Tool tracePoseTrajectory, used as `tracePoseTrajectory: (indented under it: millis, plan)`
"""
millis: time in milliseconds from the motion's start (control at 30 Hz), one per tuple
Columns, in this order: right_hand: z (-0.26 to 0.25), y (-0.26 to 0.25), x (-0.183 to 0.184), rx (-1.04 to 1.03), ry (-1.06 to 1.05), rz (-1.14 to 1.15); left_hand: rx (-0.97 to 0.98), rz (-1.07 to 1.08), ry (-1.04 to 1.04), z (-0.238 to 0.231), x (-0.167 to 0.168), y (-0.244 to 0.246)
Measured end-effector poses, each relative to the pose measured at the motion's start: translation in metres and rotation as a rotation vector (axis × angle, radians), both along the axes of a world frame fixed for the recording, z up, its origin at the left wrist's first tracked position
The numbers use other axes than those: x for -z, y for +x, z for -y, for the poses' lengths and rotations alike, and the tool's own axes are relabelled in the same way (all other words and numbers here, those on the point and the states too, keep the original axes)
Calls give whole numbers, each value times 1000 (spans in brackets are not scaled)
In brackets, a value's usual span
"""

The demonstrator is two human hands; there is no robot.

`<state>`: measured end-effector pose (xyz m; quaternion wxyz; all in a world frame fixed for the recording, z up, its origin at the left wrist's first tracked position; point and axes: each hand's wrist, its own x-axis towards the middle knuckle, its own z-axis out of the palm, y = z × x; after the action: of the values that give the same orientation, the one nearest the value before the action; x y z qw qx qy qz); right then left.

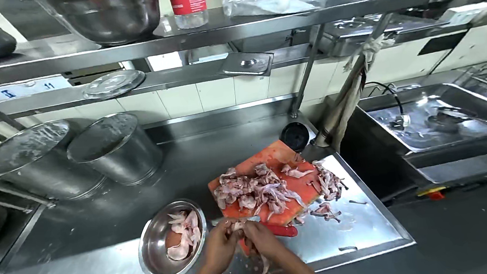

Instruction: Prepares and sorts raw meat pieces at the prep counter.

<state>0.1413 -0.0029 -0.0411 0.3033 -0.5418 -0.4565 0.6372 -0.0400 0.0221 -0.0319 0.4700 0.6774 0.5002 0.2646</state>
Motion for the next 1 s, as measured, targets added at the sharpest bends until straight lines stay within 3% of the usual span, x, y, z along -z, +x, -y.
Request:
tracePoseTrajectory:
  millis: [133, 233, 300, 433, 533, 700, 800, 867, 967, 1000]
  plan:
    - [-5, 2, -1, -128, 56, 448, 87, -503, 119, 15, -26, 21]
    - [3, -12, -25, -229, 33, 733, 4, -635, 279, 29, -21, 37]
    - [8, -14, -31, -310, 25, 767, -58, -659, 305, 25, -14, 33]
    - [15, -9, -17, -346, 161, 464, -103, -454, 152, -1, -15, 13]
    - [13, -2, -36, -283, 189, 270, -207, -63, 6, -12, -31, 14]
    - [8, -4, -76, -64, 365, 180, -373, 629, -429, -13, -69, 36]
    - [5, -10, -77, 132, 325, 20, -454, 901, -730, -2, -67, 51]
    - [1, -10, -73, 153, 214, -14, -505, 834, -685, 0, -56, 53]
    - [0, -8, -73, 122, -19, -50, -490, 333, -194, 5, -33, 50]
    - [-1, -8, -73, 119, -50, -85, -428, 256, -79, 6, -30, 46]
